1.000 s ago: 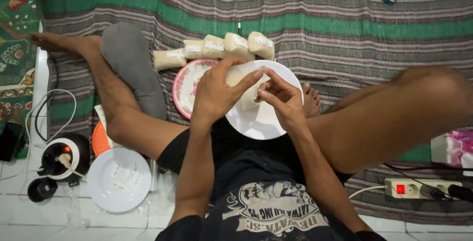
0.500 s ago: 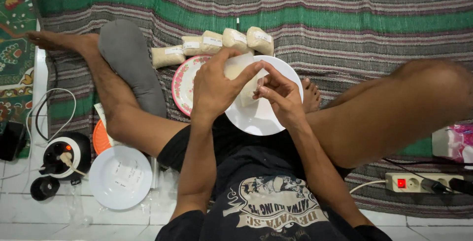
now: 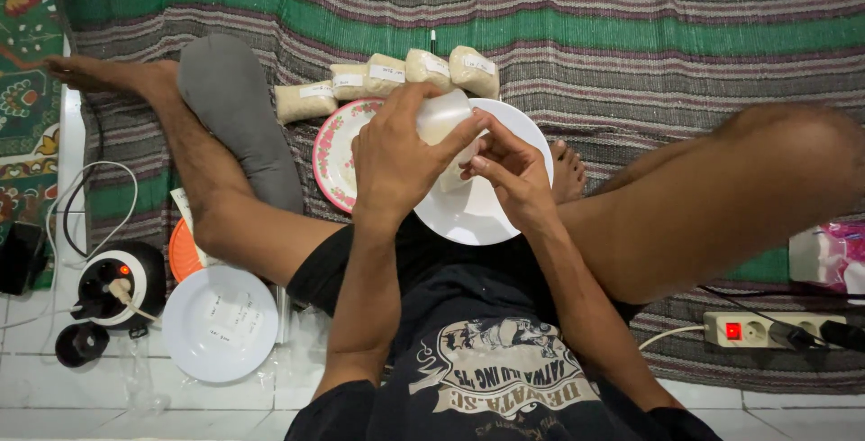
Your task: The person scoops rice from a bowl into a plastic bag using a cup and a spoon, then seals the bag with both hands.
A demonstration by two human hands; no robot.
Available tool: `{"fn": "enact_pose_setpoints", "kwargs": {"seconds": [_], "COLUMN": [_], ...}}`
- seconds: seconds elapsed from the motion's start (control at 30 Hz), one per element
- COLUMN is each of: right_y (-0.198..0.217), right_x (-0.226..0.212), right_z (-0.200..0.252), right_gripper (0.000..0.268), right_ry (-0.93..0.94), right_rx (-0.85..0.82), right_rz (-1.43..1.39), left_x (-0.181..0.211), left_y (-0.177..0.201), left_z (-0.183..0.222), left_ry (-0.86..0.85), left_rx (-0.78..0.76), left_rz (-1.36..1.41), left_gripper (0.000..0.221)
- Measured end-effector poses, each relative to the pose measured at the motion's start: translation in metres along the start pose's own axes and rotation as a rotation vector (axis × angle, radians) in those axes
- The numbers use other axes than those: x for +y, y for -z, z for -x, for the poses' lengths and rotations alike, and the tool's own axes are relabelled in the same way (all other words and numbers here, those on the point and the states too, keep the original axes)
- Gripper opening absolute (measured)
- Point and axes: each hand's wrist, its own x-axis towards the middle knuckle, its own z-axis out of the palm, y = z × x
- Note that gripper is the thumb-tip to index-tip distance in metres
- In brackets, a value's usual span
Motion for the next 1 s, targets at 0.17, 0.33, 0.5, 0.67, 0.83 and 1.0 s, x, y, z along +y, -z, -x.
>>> {"fn": "enact_pose_setpoints", "kwargs": {"seconds": [0.17,0.33,0.5,0.67,0.83,1.0], "right_y": [-0.003,0.003,0.008,0.007,0.001,0.004], "right_x": [-0.003,0.005,0.01,0.009,0.008,0.014], "right_z": [0.0,0.001,0.001,0.0,0.0,0.0], "right_gripper": [0.063,0.062,0.062,0.066,0.064,0.059], "right_ry": [0.003,0.016,0.037,0.014,0.013,0.007], "right_rx": [-0.003,-0.014,-0.016,-0.03,-0.014,0.028], "right_rz": [0.013,-0.012,-0.02,-0.03,0.01,0.026], "left_x": [-0.004,-0.001,-0.003,-0.01,-0.018,-0.019], "left_y": [-0.004,-0.004,-0.007,-0.01,-0.018,-0.02], "left_z": [0.003,0.006,0.007,0.008,0.009,0.014], "left_ry": [-0.084,-0.094,-0.093,-0.099,-0.089,-0.145], "left_rx": [0.034,0.036,0.018,0.034,0.087,0.154], "left_rz": [-0.029,-0.029,-0.009,0.039,0.028,0.039], "left_gripper": [0.062,0.062,0.065,0.06,0.062,0.058]}}
